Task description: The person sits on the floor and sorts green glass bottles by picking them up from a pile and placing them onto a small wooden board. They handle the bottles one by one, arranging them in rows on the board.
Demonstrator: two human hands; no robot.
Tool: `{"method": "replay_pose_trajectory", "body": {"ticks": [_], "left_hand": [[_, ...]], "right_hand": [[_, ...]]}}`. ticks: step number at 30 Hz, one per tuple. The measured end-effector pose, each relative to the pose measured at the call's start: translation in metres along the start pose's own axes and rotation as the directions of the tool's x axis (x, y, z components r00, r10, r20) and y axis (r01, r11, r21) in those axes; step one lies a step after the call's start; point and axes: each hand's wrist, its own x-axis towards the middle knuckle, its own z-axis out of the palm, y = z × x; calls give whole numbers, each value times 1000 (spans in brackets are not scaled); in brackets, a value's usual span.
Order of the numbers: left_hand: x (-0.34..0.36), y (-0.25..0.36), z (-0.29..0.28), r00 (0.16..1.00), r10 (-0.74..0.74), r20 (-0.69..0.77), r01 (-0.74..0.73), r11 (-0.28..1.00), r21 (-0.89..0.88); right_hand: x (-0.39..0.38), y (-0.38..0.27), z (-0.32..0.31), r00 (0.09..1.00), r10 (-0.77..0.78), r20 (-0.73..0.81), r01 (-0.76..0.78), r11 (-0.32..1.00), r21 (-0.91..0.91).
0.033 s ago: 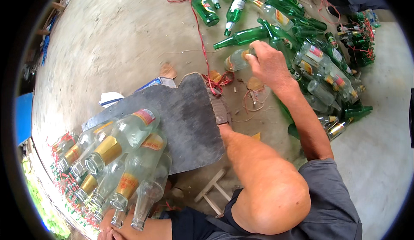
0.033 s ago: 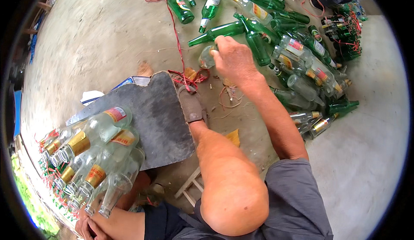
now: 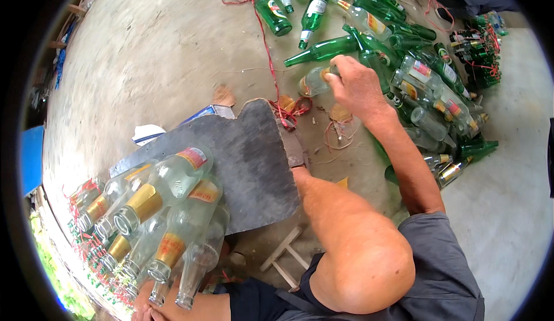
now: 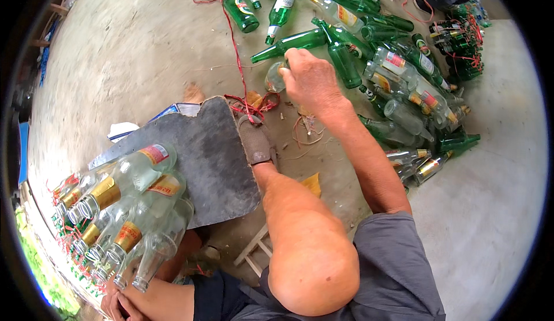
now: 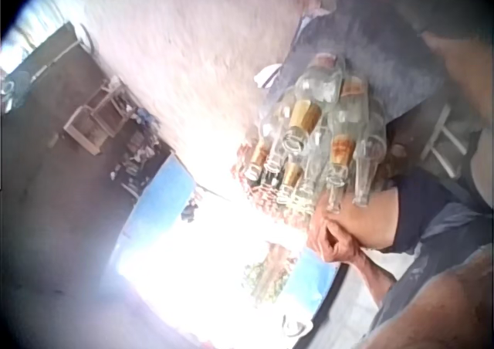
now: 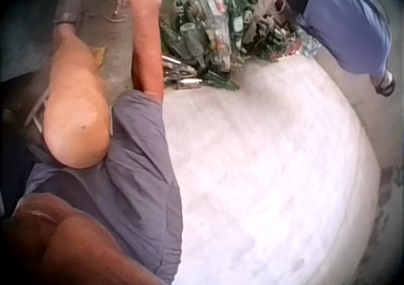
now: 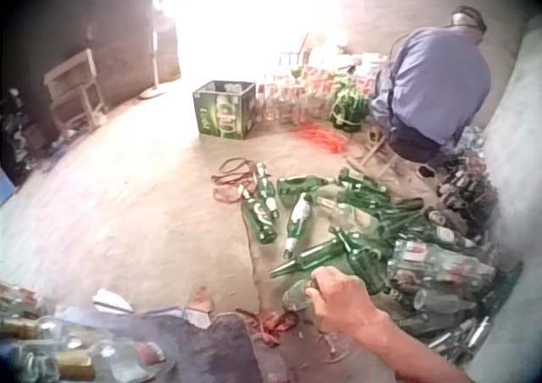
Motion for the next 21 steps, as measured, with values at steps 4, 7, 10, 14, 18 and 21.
{"method": "replay_pose_trajectory", "body": {"ticks": [4, 7, 10, 14, 18, 21], "left_hand": [[3, 5, 2, 999, 20, -25, -20, 1000, -10], [5, 11, 4, 1000, -4, -21, 3, 999, -32], [4, 6, 3, 999, 8, -43, -9, 1000, -29], [-27, -47, 19, 959, -4, -283, -68, 968, -243], [-19, -32, 23, 952, -14, -307, -57, 974, -221], [0, 10, 12, 989, -68, -133, 62, 997, -51]], "right_hand": [[5, -10, 4, 999, 34, -6, -34, 998, 44], [7, -6, 10, 998, 59, -21, -57, 996, 70], [9, -6, 9, 996, 89, -4, -88, 993, 83], [7, -3, 11, 994, 108, 4, -108, 991, 79], [8, -4, 16, 996, 95, 4, -95, 995, 43], [5, 1, 19, 994, 93, -61, -89, 995, 54]]}}
